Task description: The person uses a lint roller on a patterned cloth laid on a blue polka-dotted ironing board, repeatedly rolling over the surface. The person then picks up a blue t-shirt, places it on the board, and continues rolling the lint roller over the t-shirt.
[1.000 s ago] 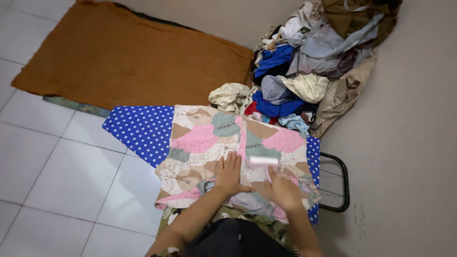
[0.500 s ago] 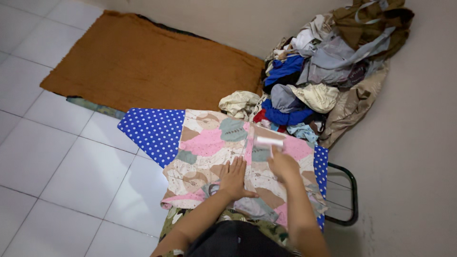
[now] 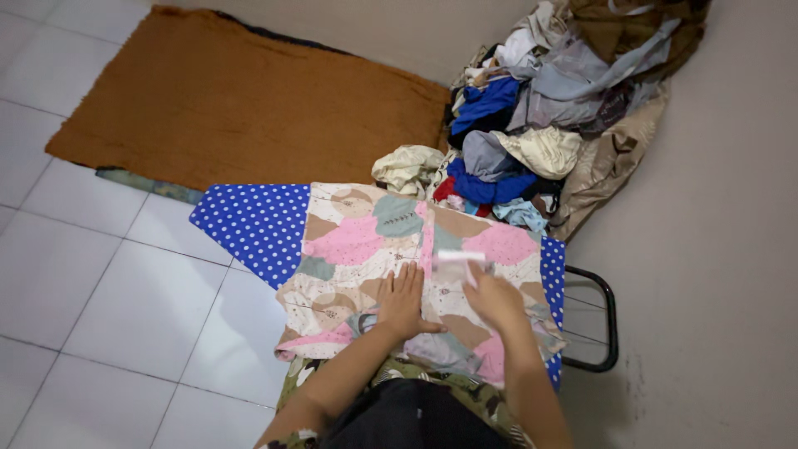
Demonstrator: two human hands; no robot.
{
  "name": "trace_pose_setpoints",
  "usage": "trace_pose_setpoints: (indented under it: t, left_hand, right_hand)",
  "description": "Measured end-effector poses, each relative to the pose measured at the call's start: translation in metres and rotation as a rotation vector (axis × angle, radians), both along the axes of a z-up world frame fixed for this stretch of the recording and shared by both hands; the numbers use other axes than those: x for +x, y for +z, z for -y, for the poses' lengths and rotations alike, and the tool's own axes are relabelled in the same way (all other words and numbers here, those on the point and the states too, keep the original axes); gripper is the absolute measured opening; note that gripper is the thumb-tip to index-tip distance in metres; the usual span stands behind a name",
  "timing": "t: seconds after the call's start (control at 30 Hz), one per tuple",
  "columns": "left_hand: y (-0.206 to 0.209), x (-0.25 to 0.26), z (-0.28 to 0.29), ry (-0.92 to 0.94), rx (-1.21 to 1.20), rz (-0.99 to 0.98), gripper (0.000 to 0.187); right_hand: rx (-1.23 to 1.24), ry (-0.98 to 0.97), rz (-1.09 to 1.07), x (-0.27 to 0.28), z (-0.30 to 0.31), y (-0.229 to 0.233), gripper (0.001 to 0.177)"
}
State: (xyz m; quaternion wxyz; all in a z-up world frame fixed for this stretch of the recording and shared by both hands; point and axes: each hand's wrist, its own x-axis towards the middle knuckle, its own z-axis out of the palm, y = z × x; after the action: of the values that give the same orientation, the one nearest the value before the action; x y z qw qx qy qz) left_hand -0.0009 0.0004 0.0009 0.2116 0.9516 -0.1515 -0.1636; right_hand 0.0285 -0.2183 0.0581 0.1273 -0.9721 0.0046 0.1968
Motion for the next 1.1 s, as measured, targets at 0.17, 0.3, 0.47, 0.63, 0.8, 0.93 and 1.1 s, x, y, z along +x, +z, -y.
trace_pose_setpoints:
  t: [0.17,0.3,0.47,0.63,0.8,0.93,1.1]
  left_hand:
    - [-0.001,-0.003,-0.001,0.002,-0.013,0.030,0.147]
    - [-0.001,-0.004,-0.001,0.004,-0.010,0.018,0.145]
    - [-0.004,-0.001,-0.003,-0.005,-0.029,-0.018,0.145]
    - [-0.010,-0.002,-0.002,-0.013,-0.045,0.021,0.145]
    - [-0.008,0.000,-0.004,-0.022,-0.059,0.023,0.146]
    - [-0.005,-0.001,-0.006,-0.018,-0.046,0.001,0.146]
    - [-0.002,-0.004,-0.006,0.000,-0.053,0.023,0.145]
  right_hand:
    - [-0.025,-0.020,0.072,0.081,-0.017,-0.047,0.073]
    - [-0.045,-0.014,0.040,0.081,-0.018,-0.052,0.076]
    - [-0.098,-0.019,-0.086,0.002,-0.004,-0.016,0.070]
    - [-0.026,0.027,-0.294,-0.077,0.014,0.034,0.062]
    - [-0.028,0.051,-0.022,-0.060,-0.004,0.033,0.060]
    - [-0.150,0.004,-0.011,0.006,-0.024,0.004,0.063]
    - [-0.077,-0.097,0.130,0.057,-0.042,-0.032,0.073]
